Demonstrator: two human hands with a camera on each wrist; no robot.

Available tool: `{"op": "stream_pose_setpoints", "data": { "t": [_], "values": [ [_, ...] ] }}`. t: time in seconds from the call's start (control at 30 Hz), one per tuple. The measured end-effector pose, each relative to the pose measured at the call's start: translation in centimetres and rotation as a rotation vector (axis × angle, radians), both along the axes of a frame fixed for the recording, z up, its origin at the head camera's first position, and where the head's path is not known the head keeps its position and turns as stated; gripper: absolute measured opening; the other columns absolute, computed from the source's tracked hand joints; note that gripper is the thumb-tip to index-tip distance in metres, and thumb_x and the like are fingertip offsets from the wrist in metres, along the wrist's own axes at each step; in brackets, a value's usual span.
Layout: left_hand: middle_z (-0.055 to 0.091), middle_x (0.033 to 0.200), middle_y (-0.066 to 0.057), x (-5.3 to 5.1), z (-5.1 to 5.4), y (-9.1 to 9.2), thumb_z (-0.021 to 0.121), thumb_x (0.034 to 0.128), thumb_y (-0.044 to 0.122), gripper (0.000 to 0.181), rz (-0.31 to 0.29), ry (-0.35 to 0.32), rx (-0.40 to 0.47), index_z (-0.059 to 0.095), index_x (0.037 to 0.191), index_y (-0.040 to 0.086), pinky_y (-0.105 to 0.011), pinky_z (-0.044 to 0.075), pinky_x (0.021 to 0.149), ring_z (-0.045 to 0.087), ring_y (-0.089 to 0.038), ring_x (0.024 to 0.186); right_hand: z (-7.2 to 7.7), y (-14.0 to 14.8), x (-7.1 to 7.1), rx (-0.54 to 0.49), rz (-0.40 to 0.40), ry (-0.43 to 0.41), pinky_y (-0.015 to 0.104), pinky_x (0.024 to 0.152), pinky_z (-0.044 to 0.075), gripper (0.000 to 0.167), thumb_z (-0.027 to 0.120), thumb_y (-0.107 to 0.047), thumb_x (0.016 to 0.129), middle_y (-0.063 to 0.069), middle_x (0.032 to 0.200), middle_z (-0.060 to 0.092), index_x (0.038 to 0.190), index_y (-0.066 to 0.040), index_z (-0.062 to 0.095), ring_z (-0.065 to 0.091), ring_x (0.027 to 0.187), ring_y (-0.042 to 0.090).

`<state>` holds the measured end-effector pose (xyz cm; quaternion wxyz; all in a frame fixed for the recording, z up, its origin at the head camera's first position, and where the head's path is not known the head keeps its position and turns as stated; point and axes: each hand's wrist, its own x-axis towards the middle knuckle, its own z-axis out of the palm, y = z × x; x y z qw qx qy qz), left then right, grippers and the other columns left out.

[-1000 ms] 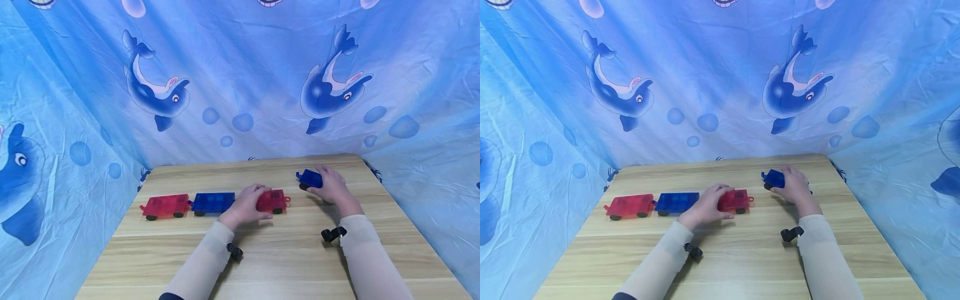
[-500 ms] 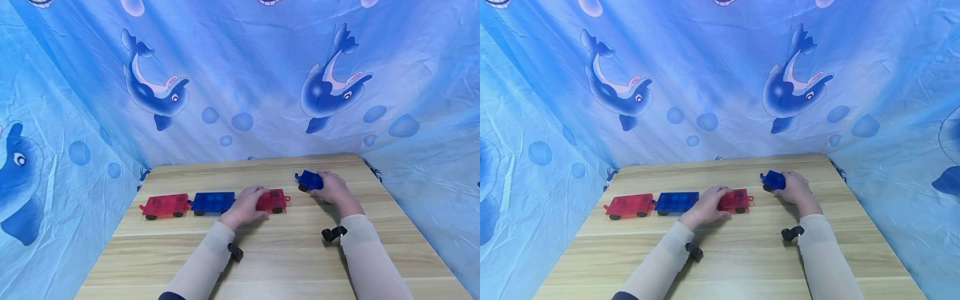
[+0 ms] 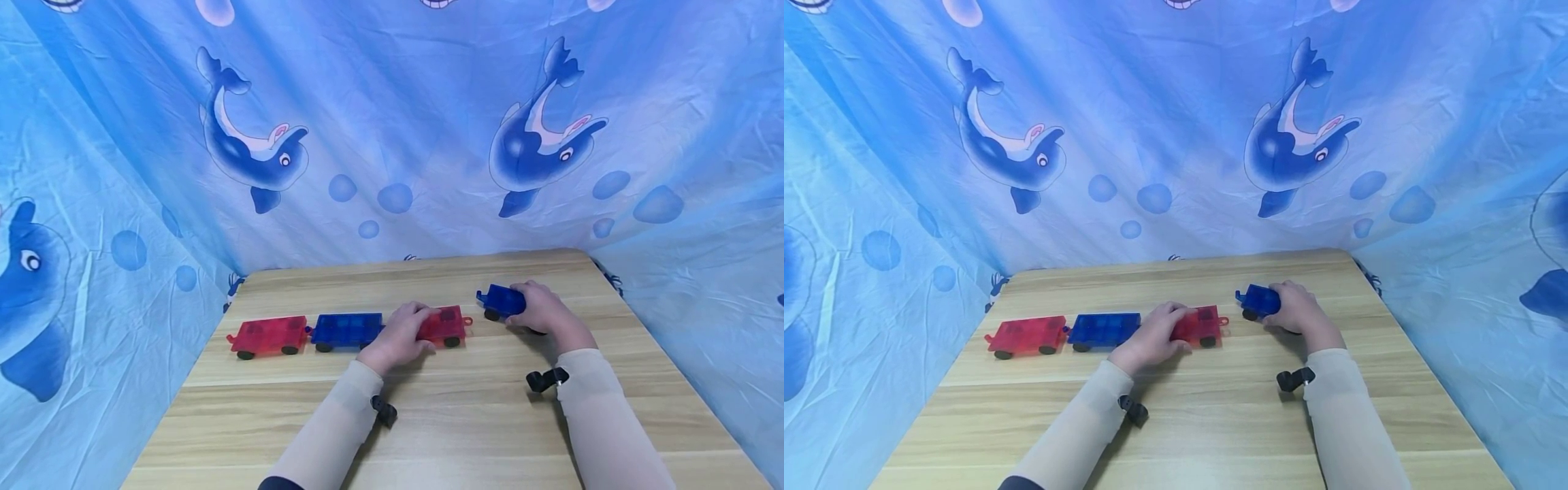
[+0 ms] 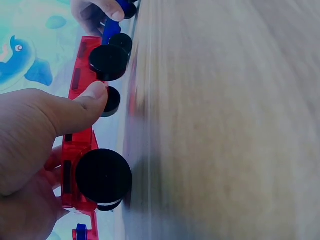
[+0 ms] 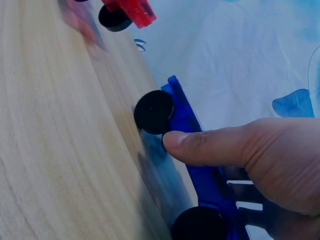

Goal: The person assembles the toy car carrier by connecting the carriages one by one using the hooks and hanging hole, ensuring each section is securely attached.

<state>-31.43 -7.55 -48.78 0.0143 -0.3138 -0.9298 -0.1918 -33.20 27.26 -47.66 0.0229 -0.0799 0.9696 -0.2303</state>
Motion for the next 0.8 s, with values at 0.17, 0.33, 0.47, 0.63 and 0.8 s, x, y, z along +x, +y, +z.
{"op": "stream_pose_setpoints", "data": {
  "t": [0.17, 0.33, 0.47, 0.63, 0.8],
  "values": [
    [0.051, 0.146, -0.005, 0.0, 0.0, -0.1, 0.084, 0.0921, 0.029, 0.072, -0.002, -0.025, 0.047, 0.050, 0.155, 0.024, -0.044, 0.046, 0.110, 0.048, -0.026, 0.135, 0.1, -0.2, 0.1, -0.022, 0.028, -0.009, 0.070, 0.105, 0.042, 0.091, 0.092, -0.031, 0.081, 0.032, 0.144, 0.050, 0.153, 0.001, 0.048, 0.049, 0.130, 0.054],
    [0.050, 0.146, -0.005, 0.0, -0.1, -0.2, 0.084, 0.0918, 0.027, 0.073, 0.019, -0.048, 0.094, 0.049, 0.156, 0.024, -0.045, 0.048, 0.108, 0.048, -0.026, 0.133, 0.2, -0.6, 0.2, -0.058, 0.054, -0.038, 0.069, 0.106, 0.042, 0.091, 0.095, -0.030, 0.078, 0.032, 0.146, 0.050, 0.151, 0.001, 0.049, 0.050, 0.131, 0.054],
    [0.050, 0.146, -0.005, -0.1, -0.1, -0.2, 0.085, 0.0911, 0.028, 0.075, 0.030, -0.058, 0.112, 0.049, 0.156, 0.026, -0.046, 0.048, 0.108, 0.048, -0.026, 0.133, 0.3, -1.1, 0.2, -0.079, 0.072, -0.068, 0.069, 0.104, 0.043, 0.092, 0.096, -0.029, 0.077, 0.031, 0.145, 0.052, 0.150, 0.001, 0.050, 0.052, 0.129, 0.052],
    [0.050, 0.146, -0.005, -0.3, -0.1, -0.4, 0.085, 0.0910, 0.030, 0.075, 0.040, -0.063, 0.119, 0.049, 0.157, 0.025, -0.046, 0.048, 0.108, 0.048, -0.026, 0.134, 0.4, -1.5, 0.3, -0.111, 0.098, -0.085, 0.067, 0.103, 0.046, 0.090, 0.096, -0.025, 0.076, 0.027, 0.142, 0.055, 0.149, 0.000, 0.052, 0.055, 0.127, 0.049],
    [0.050, 0.147, -0.006, -0.3, 0.0, -0.4, 0.085, 0.0909, 0.031, 0.075, 0.050, -0.060, 0.126, 0.049, 0.156, 0.025, -0.047, 0.048, 0.109, 0.049, -0.026, 0.133, 0.4, -1.7, 0.3, -0.137, 0.117, -0.100, 0.065, 0.104, 0.046, 0.090, 0.098, -0.023, 0.074, 0.026, 0.146, 0.053, 0.150, -0.002, 0.052, 0.053, 0.129, 0.048]
  ]
}}
